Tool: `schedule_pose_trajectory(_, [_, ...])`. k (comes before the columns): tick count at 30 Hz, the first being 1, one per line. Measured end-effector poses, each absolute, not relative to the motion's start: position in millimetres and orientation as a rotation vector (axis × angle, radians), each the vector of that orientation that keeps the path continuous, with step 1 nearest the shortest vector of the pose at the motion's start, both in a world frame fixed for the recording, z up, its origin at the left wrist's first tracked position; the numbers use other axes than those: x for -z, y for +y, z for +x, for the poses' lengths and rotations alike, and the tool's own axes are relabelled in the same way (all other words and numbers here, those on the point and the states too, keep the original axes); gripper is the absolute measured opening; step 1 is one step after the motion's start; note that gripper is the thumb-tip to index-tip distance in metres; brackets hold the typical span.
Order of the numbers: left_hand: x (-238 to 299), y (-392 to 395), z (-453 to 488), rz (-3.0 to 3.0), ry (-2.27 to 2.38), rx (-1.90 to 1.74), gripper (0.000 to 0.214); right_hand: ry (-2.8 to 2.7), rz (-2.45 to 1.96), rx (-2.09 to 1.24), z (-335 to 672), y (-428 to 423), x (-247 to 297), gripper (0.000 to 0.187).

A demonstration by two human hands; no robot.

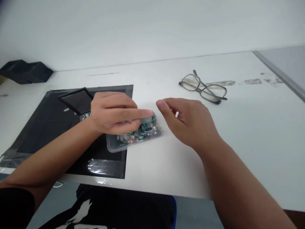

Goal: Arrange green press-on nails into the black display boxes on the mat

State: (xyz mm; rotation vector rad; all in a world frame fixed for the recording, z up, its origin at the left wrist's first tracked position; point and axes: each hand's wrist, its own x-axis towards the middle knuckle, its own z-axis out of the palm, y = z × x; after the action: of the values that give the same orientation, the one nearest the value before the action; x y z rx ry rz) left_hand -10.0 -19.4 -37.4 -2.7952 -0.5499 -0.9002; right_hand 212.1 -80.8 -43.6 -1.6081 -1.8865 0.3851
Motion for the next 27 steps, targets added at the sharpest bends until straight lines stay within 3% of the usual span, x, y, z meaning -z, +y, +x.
schedule_pose_trajectory(15, [40, -27, -5, -2.733, -0.444, 1.281, 0.024, -1.975, -1.614, -0.356, 210, -84, 41, 0.047])
schedule_pose_trajectory(23, [38, -26, -4, -2.714, -0.470, 1.253, 0.028, -1.999, -1.671, -0.371, 215, -81, 48, 0.042])
schedule_pose_trajectory(27, [34, -23, -1, -2.630, -0.251, 1.432, 0.024, -1.984, -1.753, -0.397, 219, -80, 52, 0.041])
